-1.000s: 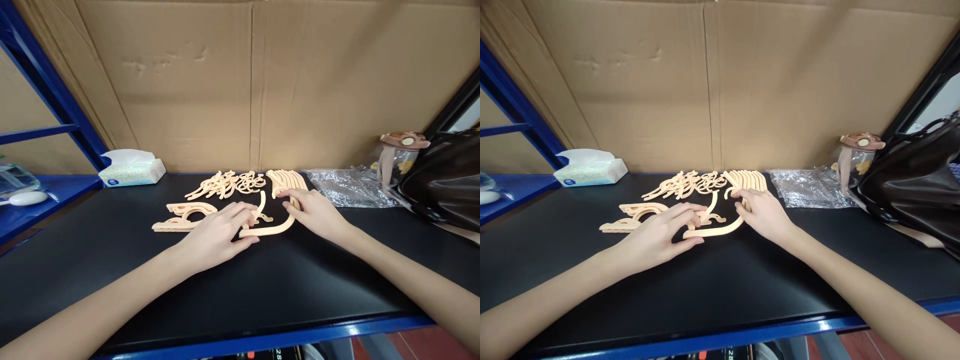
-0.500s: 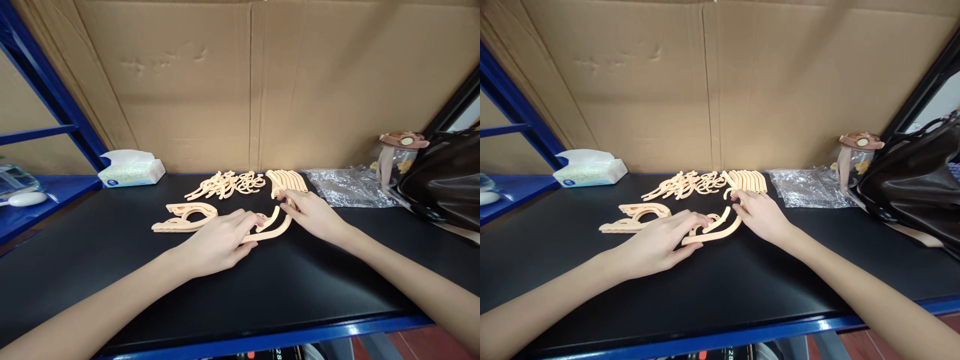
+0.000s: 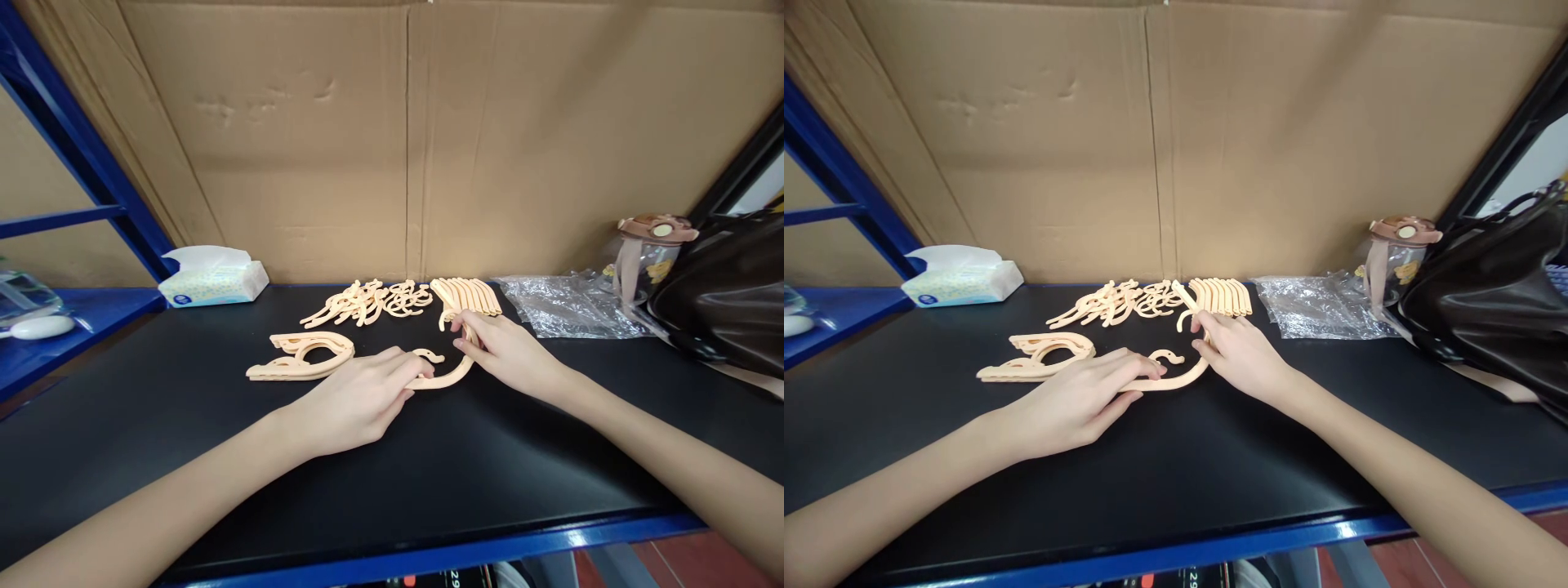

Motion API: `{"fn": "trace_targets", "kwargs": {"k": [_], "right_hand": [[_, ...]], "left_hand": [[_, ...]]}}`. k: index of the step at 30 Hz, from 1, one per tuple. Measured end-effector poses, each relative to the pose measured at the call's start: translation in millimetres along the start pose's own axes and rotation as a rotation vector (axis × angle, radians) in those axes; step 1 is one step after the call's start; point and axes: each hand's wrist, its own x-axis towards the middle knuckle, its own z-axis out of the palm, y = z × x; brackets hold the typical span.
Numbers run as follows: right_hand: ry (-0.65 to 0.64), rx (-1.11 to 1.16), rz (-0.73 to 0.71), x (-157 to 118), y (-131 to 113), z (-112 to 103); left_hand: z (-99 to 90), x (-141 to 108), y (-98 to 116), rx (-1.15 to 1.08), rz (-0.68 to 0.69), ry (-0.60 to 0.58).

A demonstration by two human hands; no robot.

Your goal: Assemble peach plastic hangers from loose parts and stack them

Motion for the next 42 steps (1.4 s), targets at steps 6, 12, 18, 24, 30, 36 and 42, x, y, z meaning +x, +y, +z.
{"fn": "trace_targets", "kwargs": {"k": [6, 12, 18, 24, 30, 36, 42], "right_hand": [[0.010, 0.013, -0.083, -2, -1, -2], [0.012, 0.022, -0.253, -6, -12, -3], [0.034, 0.050, -0.289, -11, -20, -6], [-0.003, 0.133, -0.335, -15, -28, -6], [-0.030, 0.197, -0.368, -19, -34, -6], [-0.030, 0.134, -0.402, -18, -27, -5], [-0.105, 0.116, -0.450, -20, -26, -4]], "left_hand": [[0.4, 0, -10, -0.070, -0.048, 0.146], [1.0, 1, -16, -0.115, -0.155, 0.306], [1.2, 4, -12, -0.216, -0.275, 0.482], [1.2, 5, -12, -0.369, -0.393, 0.536], [-3.3, 4, -10, -0.315, -0.396, 0.363], [-15.3, 0, 8, 0.194, -0.486, 0.082], [-7.5, 0, 11, 0.372, -0.472, 0.015]]}}
